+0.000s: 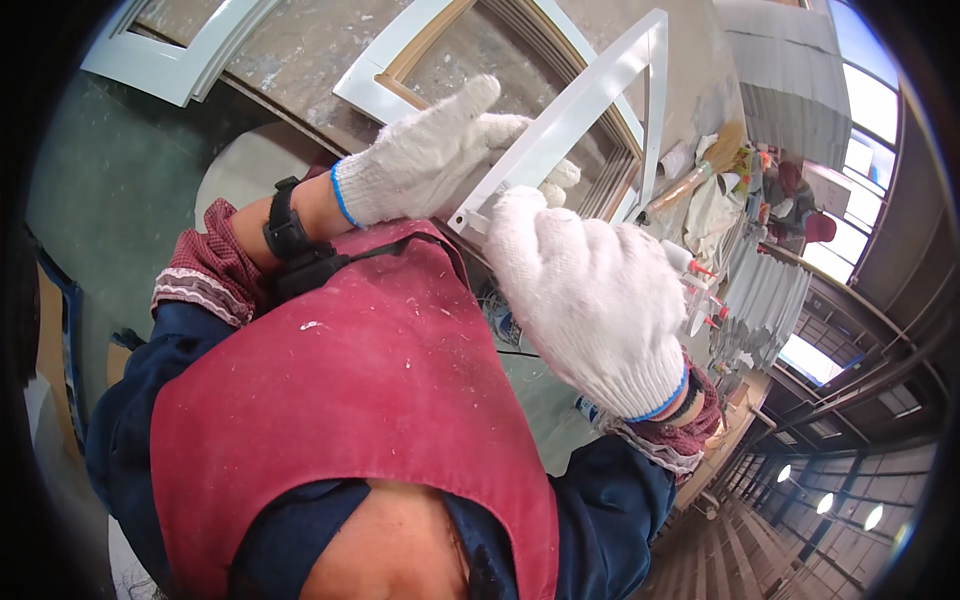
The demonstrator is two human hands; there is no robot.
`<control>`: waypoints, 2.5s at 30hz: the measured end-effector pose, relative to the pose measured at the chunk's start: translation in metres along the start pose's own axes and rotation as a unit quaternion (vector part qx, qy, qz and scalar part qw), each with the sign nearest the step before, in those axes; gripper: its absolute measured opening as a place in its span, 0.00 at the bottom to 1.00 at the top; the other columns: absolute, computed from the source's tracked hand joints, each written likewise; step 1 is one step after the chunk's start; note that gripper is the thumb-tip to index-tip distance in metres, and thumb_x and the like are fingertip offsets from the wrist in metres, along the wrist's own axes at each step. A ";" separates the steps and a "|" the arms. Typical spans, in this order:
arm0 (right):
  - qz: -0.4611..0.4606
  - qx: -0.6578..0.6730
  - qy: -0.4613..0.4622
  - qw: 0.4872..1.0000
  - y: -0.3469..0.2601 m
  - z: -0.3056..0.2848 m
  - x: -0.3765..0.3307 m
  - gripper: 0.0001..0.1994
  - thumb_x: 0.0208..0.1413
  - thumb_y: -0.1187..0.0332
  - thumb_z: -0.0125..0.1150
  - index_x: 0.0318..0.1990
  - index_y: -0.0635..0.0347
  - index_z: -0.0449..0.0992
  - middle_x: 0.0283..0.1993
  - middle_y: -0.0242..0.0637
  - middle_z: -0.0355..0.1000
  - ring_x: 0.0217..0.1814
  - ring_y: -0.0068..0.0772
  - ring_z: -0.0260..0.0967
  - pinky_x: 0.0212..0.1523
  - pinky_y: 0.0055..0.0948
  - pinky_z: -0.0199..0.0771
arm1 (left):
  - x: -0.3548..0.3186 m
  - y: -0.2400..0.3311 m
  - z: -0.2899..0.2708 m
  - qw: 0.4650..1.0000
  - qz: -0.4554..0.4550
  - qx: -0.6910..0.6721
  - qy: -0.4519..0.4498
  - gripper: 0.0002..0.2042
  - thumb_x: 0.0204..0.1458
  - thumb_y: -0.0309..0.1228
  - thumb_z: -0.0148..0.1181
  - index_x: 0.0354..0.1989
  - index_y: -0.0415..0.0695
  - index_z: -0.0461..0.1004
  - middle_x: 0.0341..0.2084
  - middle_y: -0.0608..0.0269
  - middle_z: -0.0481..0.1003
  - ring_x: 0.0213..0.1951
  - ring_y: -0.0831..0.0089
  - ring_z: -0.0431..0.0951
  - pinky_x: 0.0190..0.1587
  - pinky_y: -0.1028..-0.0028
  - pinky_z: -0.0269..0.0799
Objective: The person sands the edges and corners of white-painted wooden frames using a sanding block. They repeatedly flip and rotate each frame to reach all sides, then place the finished frame onto a stack on the table before picking up the next one.
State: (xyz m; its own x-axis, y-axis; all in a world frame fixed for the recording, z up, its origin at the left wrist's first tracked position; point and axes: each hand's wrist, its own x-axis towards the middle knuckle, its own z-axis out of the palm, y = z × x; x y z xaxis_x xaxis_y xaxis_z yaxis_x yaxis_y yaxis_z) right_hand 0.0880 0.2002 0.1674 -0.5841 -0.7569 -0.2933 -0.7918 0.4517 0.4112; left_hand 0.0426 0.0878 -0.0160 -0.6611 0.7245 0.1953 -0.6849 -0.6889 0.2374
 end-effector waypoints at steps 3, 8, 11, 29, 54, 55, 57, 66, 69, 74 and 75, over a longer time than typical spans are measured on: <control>-0.010 0.000 -0.075 0.997 -0.012 -0.012 0.007 0.12 0.50 0.64 0.58 0.37 0.63 0.70 0.23 0.30 0.65 0.22 0.30 0.72 0.21 0.29 0.72 | -0.002 -0.003 0.005 0.998 -0.028 -0.055 -0.024 0.41 0.62 0.61 0.38 0.65 0.28 0.56 0.57 0.42 0.69 0.55 0.57 0.73 0.60 0.64 0.68; -0.054 0.097 -0.135 0.985 0.000 -0.034 0.000 0.10 0.51 0.63 0.59 0.37 0.56 0.71 0.23 0.33 0.67 0.22 0.33 0.71 0.23 0.31 0.70 | 0.001 -0.004 0.009 0.998 -0.018 -0.052 -0.042 0.42 0.61 0.62 0.40 0.65 0.29 0.56 0.59 0.41 0.67 0.57 0.55 0.72 0.62 0.61 0.67; 0.098 -0.003 -0.020 0.995 0.025 -0.038 -0.005 0.08 0.55 0.61 0.60 0.36 0.54 0.74 0.26 0.35 0.70 0.26 0.39 0.72 0.25 0.34 0.70 | 0.003 -0.012 0.022 0.991 -0.067 -0.100 -0.051 0.44 0.60 0.64 0.40 0.64 0.27 0.57 0.59 0.40 0.67 0.59 0.53 0.71 0.63 0.60 0.65; -0.116 0.067 -0.300 0.945 0.005 -0.063 0.015 0.06 0.43 0.66 0.61 0.29 0.56 0.74 0.20 0.36 0.70 0.22 0.36 0.75 0.20 0.33 0.72 | 0.026 -0.016 0.026 0.988 -0.100 -0.093 -0.076 0.52 0.54 0.73 0.29 0.64 0.30 0.59 0.60 0.42 0.67 0.61 0.56 0.69 0.65 0.60 0.62; 0.282 -0.003 -0.009 0.959 0.250 0.120 0.009 0.15 0.62 0.57 0.51 0.43 0.56 0.78 0.39 0.47 0.77 0.43 0.52 0.74 0.43 0.45 0.74 | 0.005 -0.009 0.015 0.961 -0.027 0.261 0.087 0.11 0.57 0.33 0.62 0.42 0.38 0.74 0.27 0.65 0.75 0.31 0.78 0.75 0.39 0.76 0.72; 0.285 0.048 0.011 0.957 0.242 0.118 -0.001 0.14 0.62 0.58 0.51 0.44 0.57 0.78 0.39 0.47 0.77 0.43 0.52 0.74 0.43 0.44 0.73 | 0.006 -0.010 0.011 0.963 -0.033 0.243 0.114 0.11 0.57 0.33 0.62 0.42 0.38 0.74 0.27 0.64 0.75 0.30 0.77 0.75 0.38 0.74 0.73; 0.234 0.069 0.038 0.969 0.234 0.116 -0.023 0.14 0.61 0.57 0.53 0.42 0.56 0.79 0.35 0.48 0.77 0.38 0.52 0.75 0.41 0.47 0.73 | 0.004 -0.007 0.007 0.963 -0.033 0.223 0.146 0.11 0.57 0.32 0.62 0.42 0.37 0.74 0.27 0.62 0.74 0.28 0.75 0.75 0.36 0.72 0.75; 0.512 0.472 0.262 0.668 0.112 0.041 -0.120 0.13 0.64 0.61 0.54 0.41 0.63 0.77 0.22 0.24 0.64 0.20 0.11 0.52 0.21 0.18 0.50 | -0.079 0.064 -0.003 0.967 0.173 0.093 0.164 0.20 0.63 0.38 0.53 0.58 0.39 0.66 0.33 0.59 0.75 0.26 0.72 0.72 0.36 0.64 0.71; 0.547 0.486 0.303 0.611 0.095 0.065 -0.150 0.14 0.65 0.61 0.52 0.39 0.64 0.77 0.22 0.24 0.65 0.19 0.12 0.54 0.20 0.16 0.52 | -0.114 0.099 -0.013 0.940 0.303 0.064 0.145 0.20 0.64 0.39 0.53 0.59 0.41 0.66 0.33 0.65 0.73 0.32 0.76 0.70 0.39 0.65 0.70; 0.559 0.555 0.329 0.521 0.078 0.109 -0.158 0.14 0.66 0.59 0.52 0.40 0.62 0.76 0.24 0.23 0.65 0.20 0.10 0.54 0.19 0.15 0.51 | -0.157 0.154 -0.059 0.815 0.505 0.130 0.253 0.15 0.64 0.35 0.53 0.55 0.42 0.67 0.37 0.63 0.74 0.37 0.71 0.73 0.50 0.63 0.73; 0.560 0.563 0.326 0.513 0.074 0.120 -0.159 0.13 0.66 0.60 0.53 0.40 0.62 0.76 0.24 0.23 0.65 0.20 0.10 0.54 0.19 0.15 0.51 | -0.162 0.161 -0.064 0.805 0.514 0.121 0.271 0.13 0.64 0.34 0.53 0.52 0.41 0.69 0.37 0.61 0.74 0.39 0.69 0.74 0.52 0.63 0.73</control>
State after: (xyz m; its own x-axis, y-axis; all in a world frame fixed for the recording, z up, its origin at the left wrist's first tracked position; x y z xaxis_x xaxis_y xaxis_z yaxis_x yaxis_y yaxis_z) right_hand 0.1009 0.4111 0.1409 -0.8922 0.4438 0.0832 0.1604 0.4837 -0.8604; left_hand 0.0196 -0.1418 -0.0703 -0.9222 -0.3862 -0.0221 0.3447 -0.8463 0.4062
